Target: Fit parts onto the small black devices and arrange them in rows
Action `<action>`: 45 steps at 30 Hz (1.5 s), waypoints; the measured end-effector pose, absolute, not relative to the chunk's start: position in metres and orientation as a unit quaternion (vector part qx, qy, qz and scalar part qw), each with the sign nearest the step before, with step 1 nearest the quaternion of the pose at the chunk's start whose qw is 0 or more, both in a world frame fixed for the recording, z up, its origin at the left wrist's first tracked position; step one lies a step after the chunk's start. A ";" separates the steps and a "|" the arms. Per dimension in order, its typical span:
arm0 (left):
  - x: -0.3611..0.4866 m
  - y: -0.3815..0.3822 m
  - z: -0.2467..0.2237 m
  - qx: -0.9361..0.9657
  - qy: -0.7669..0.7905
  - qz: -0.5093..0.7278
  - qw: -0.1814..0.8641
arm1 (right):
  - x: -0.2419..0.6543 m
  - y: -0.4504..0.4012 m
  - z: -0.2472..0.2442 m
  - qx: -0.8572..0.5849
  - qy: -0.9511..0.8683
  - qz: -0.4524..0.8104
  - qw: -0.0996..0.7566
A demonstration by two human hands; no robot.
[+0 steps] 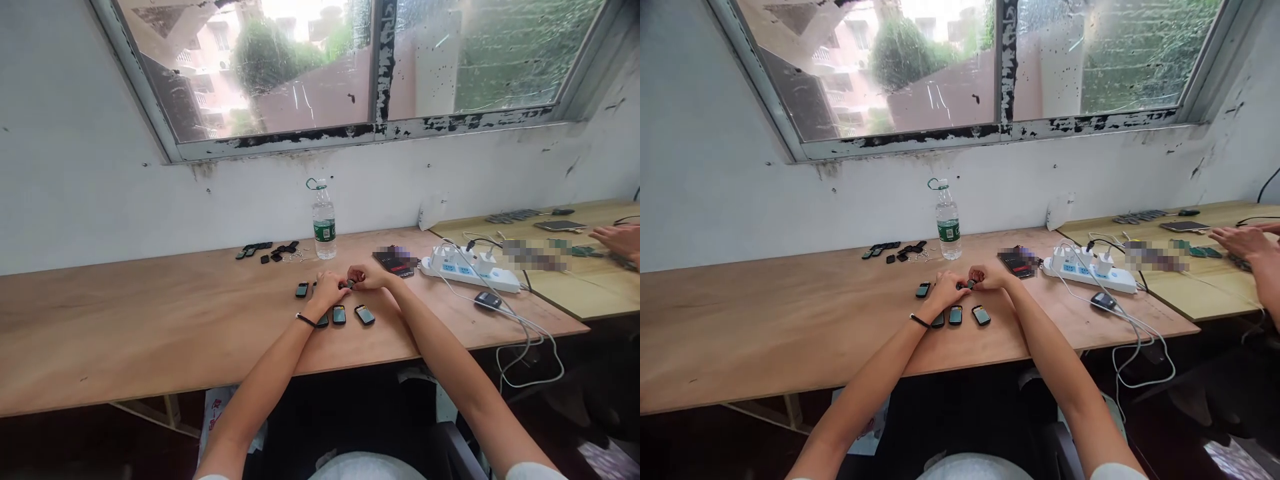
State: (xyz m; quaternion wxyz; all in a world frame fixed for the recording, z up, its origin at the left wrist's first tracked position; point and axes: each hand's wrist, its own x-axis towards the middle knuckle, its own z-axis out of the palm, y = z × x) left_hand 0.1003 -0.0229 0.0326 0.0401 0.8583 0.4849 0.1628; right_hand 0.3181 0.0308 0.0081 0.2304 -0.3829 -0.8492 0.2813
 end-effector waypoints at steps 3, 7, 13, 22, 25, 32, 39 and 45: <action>0.102 -0.024 0.032 0.857 0.487 0.163 0.038 | 0.317 0.029 0.010 -0.381 -0.855 0.266 0.231; 0.104 -0.024 0.032 0.857 0.489 0.157 0.042 | 0.317 0.027 0.012 -0.380 -0.851 0.259 0.252; 0.105 -0.027 0.031 0.856 0.489 0.161 0.038 | 0.311 0.025 0.015 -0.363 -0.852 0.251 0.282; 0.106 -0.027 0.028 0.860 0.481 0.167 0.030 | 0.305 0.031 0.007 -0.472 -0.790 0.159 0.358; 0.106 -0.027 0.026 0.860 0.480 0.170 0.034 | 0.303 0.032 0.003 -0.493 -0.796 0.158 0.315; 0.100 -0.033 0.045 0.842 0.491 0.210 0.073 | 0.299 0.032 0.004 -0.472 -0.792 0.197 0.335; 0.043 -0.084 0.075 0.786 0.563 0.249 0.056 | 0.288 0.012 0.028 -0.413 -0.791 0.167 0.420; 0.006 -0.151 0.038 0.777 0.586 0.229 0.025 | 0.229 -0.026 0.041 -0.207 -0.895 0.246 0.310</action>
